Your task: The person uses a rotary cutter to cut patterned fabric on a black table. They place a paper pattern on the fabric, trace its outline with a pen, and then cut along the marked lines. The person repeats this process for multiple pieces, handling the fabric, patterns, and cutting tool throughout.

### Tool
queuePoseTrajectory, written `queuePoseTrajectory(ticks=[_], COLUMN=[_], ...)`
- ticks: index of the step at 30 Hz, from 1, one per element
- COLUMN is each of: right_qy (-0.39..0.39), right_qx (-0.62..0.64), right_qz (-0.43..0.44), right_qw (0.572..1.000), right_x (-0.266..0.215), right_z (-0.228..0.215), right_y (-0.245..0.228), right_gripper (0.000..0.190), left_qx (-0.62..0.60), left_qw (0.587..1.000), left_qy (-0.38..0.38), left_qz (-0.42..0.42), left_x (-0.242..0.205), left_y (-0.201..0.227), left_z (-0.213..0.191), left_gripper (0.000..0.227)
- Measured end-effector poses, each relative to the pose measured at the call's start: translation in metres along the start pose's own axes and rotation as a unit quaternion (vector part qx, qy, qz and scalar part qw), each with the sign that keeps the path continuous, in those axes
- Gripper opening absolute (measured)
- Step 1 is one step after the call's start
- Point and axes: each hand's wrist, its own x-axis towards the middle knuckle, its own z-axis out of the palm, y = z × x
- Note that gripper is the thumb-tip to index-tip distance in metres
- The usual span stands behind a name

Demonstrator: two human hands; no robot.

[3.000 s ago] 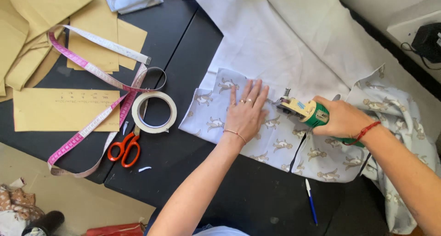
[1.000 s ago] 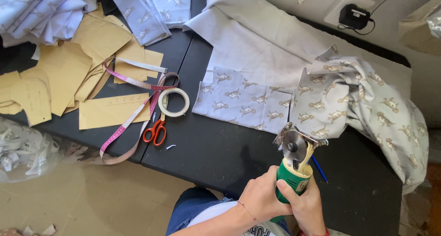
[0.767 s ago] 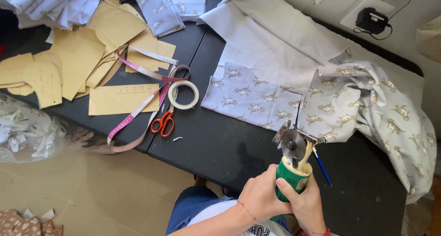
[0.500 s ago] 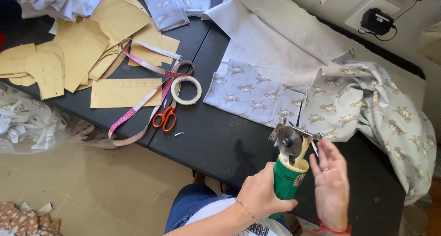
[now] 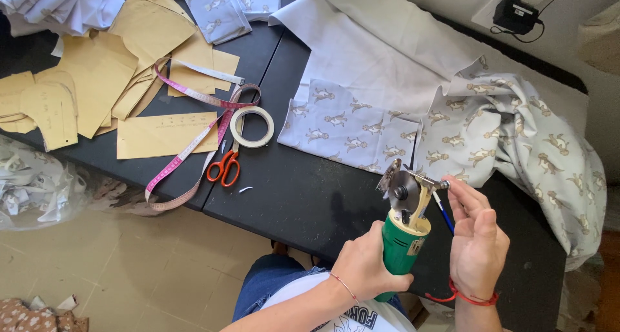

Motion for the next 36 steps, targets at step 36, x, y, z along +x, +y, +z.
queuePoseTrajectory(ticks=[36], right_qy=[0.011], right_qx=[0.003], right_qz=[-0.004], right_qw=[1.0], right_x=[-0.005], right_z=[0.0], right_y=[-0.001], right_gripper=[0.047], left_qx=[0.033], left_qw=[0.999], left_qy=[0.008], left_qz=[0.019], left_x=[0.011], left_y=[0.002], left_z=[0.011], left_gripper=[0.057])
